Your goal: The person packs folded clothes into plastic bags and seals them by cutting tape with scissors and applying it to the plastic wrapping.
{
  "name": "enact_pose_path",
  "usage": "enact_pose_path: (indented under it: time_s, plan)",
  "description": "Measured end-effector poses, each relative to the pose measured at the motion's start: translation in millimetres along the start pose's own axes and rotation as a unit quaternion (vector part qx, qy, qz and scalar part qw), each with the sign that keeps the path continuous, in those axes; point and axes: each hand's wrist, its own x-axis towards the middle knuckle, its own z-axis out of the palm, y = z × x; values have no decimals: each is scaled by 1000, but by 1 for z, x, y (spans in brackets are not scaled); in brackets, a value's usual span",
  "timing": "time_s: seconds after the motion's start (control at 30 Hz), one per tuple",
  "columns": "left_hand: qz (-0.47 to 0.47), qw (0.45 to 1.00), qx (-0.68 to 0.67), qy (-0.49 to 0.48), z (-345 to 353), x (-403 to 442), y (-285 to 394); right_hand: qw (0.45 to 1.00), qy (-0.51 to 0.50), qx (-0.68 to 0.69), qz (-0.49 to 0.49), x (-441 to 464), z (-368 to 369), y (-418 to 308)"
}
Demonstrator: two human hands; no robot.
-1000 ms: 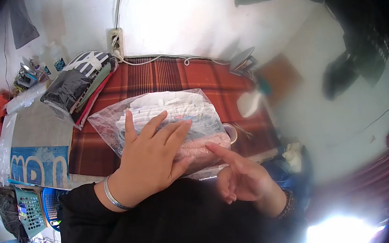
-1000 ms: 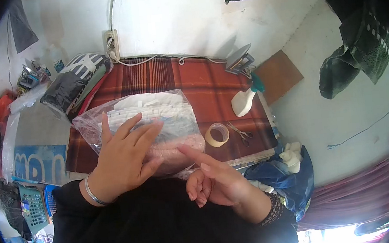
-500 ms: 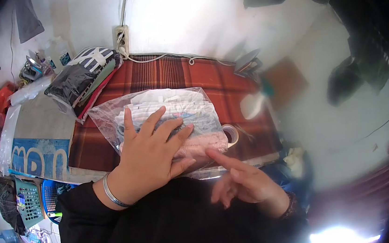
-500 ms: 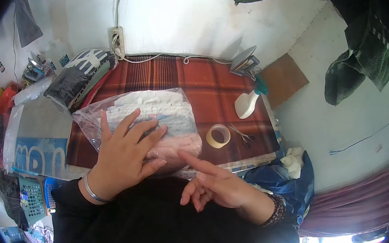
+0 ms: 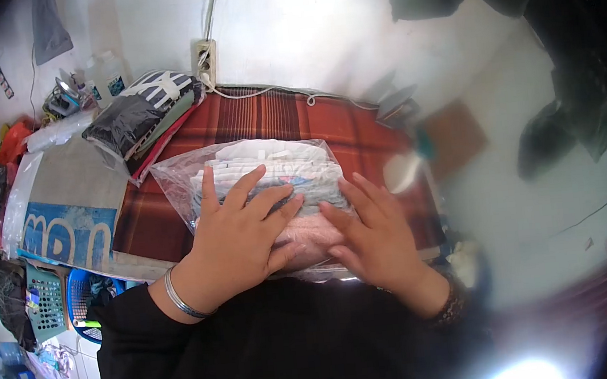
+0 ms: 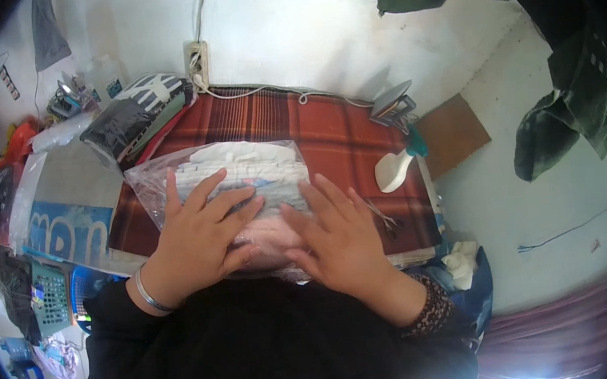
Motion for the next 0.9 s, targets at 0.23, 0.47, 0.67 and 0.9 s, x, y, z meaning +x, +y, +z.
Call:
enact_pose_path:
  time_s: [0.23, 0.47, 0.67, 0.9]
  plan:
    - [1, 1000, -16, -10, -1, -1, 2, 999, 47, -8, -5, -6, -12, 3]
    - [-16, 1000, 4, 0, -1, -3, 2, 999, -1, -16, -30, 14, 3, -12]
    - [-12, 999, -38, -19, -3, -3, 3, 998, -14, 2, -56, -15, -11, 11]
    - [-23, 1000, -10, -8, -2, 1, 6, 998, 14, 46, -33, 10, -1, 2]
